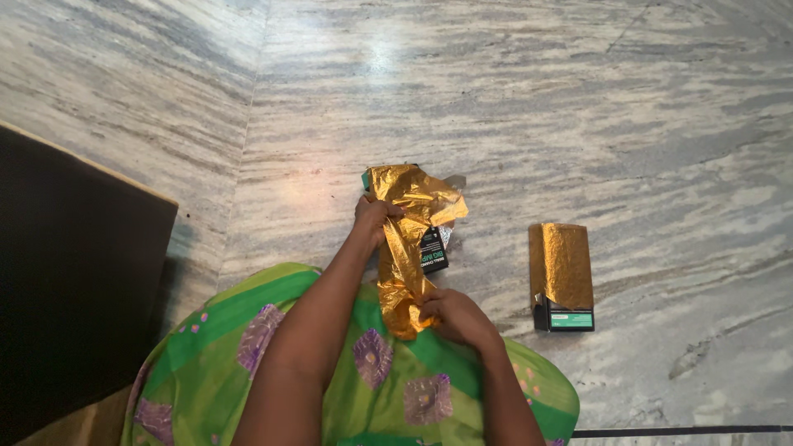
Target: The person sits on the floor and wraps a small rectangular box with gold foil. They smooth the foil over the box, fold the edges, and adjust the covering to fit the box shape. A second wrapped box is visible nearby.
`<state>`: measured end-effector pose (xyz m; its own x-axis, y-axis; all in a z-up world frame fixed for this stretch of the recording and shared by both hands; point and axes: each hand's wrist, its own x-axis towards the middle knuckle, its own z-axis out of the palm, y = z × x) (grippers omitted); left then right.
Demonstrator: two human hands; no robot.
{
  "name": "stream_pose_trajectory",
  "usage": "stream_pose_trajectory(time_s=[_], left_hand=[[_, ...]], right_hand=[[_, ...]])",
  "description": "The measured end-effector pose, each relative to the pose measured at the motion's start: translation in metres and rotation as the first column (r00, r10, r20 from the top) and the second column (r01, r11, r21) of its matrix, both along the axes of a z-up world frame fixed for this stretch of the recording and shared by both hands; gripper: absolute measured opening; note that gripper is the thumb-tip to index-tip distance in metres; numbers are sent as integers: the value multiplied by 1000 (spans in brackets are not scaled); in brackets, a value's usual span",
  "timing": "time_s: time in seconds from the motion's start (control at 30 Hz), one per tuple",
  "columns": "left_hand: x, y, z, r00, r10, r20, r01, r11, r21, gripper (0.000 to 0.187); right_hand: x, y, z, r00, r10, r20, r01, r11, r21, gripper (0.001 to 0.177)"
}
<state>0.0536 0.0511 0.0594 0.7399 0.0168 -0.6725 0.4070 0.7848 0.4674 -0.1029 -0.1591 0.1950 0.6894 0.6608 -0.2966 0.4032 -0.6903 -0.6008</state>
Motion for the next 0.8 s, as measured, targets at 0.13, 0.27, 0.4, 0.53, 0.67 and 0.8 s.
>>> stream_pose_trajectory(time_s=[0.13, 0.27, 0.4, 0.53, 0.67, 0.8], left_hand=[[3, 0, -2, 999, -27, -25, 28, 999, 21, 53], [4, 2, 1, 998, -55, -29, 58, 993, 101, 53], [1, 1, 15, 996, -88, -30, 93, 967, 239, 54], [-1, -1, 34, 941, -205, -268, 326, 756, 567, 69], [0, 2, 42, 941, -174, -290, 316, 755, 574, 81], [0, 4, 40, 946, -140, -292, 289, 776, 561, 82]], right_hand=[[8, -15, -12, 998, 45, -34, -42, 995, 92, 17], [20, -33, -8, 996, 72, -58, -61, 983, 175, 15], [23, -44, -1, 983, -115, -143, 116, 993, -6, 15], [27, -44, 2, 992, -93, -85, 82, 989, -125, 14], [22, -37, -2, 971, -211, -114, 150, 904, -400, 18], [27, -35, -8, 937, -247, -247, 121, 893, -434, 28]])
